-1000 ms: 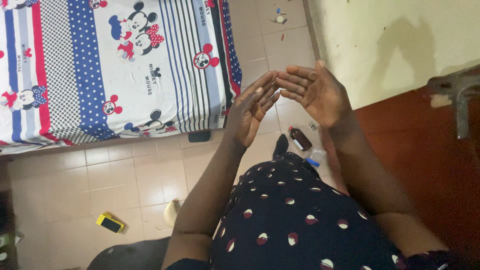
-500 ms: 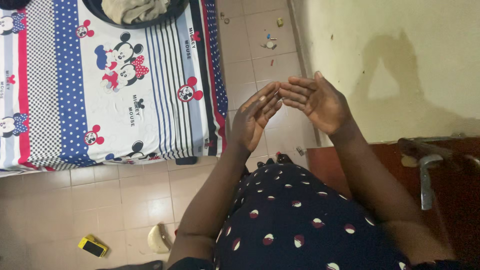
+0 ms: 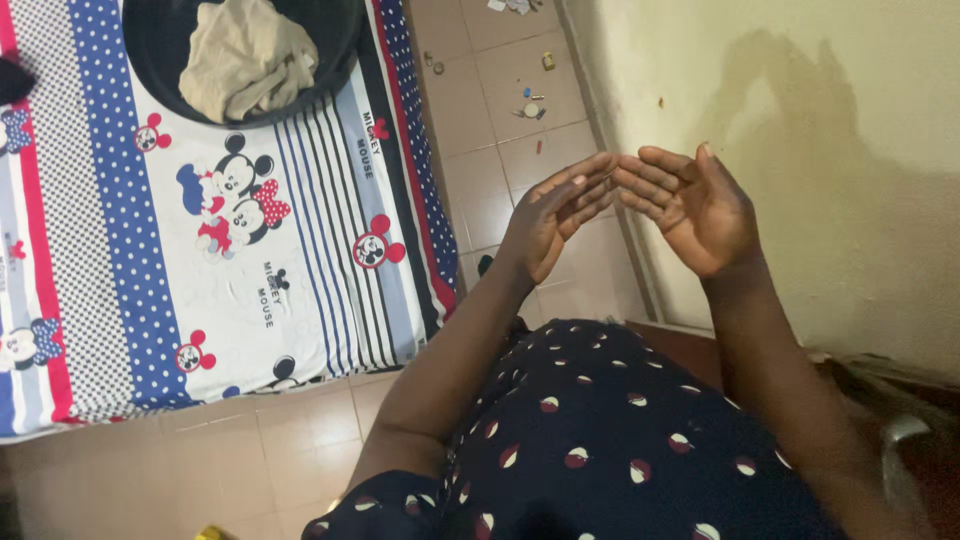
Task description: The person folds a black garment by hand and places it into a bin, then picks up a gold chain, a metal disc, a cloth, and a cardboard piece from the floor, placing items into a bucket.
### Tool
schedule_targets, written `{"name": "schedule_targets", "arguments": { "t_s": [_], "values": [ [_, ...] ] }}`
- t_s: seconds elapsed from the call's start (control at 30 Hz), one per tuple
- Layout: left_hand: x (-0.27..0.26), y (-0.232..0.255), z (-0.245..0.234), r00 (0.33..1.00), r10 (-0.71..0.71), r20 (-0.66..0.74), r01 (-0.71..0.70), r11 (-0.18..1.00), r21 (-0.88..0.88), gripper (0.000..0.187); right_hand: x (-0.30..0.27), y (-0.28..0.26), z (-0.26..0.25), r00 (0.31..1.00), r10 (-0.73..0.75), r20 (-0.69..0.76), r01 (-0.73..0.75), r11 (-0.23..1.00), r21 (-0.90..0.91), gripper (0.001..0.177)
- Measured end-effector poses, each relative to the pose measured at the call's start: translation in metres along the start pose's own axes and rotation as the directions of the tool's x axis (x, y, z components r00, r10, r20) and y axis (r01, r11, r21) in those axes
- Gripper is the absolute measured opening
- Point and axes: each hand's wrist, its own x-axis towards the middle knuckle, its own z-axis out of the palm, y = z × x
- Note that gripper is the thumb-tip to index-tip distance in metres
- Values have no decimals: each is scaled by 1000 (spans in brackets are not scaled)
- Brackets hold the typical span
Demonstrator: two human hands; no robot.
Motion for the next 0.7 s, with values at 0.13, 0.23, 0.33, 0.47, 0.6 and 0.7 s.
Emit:
{"name": "schedule_targets", "arguments": {
  "t_s": [0.13, 0.23, 0.33, 0.47, 0.6, 0.7],
  "values": [
    [54, 39, -20, 998, -39, 38, 36, 996, 79, 52, 59, -12, 5, 999, -43, -13, 44, 998, 46, 61],
    [84, 67, -37, 995, -21, 97, 16, 999, 42, 53, 98, -16, 11, 998, -51, -33, 52, 998, 30, 61],
    [111, 92, -55, 995, -45, 92, 41, 998, 44, 54, 139, -18, 16, 995, -90, -34, 92, 994, 59, 61],
    [138, 118, -80, 995, -44, 84, 43, 999, 14, 53, 181, -11, 21, 995, -100, -11, 100, 993, 70, 61],
    [154, 149, -95, 998, -8, 69, 6, 1000, 28, 55, 226, -10, 33, 995, -94, 33, 93, 995, 30, 60],
    [164, 170, -106, 999, 12, 36, -12, 1000, 25, 56, 260, -11, 41, 999, -44, 27, 43, 998, 51, 60]
  ]
}}
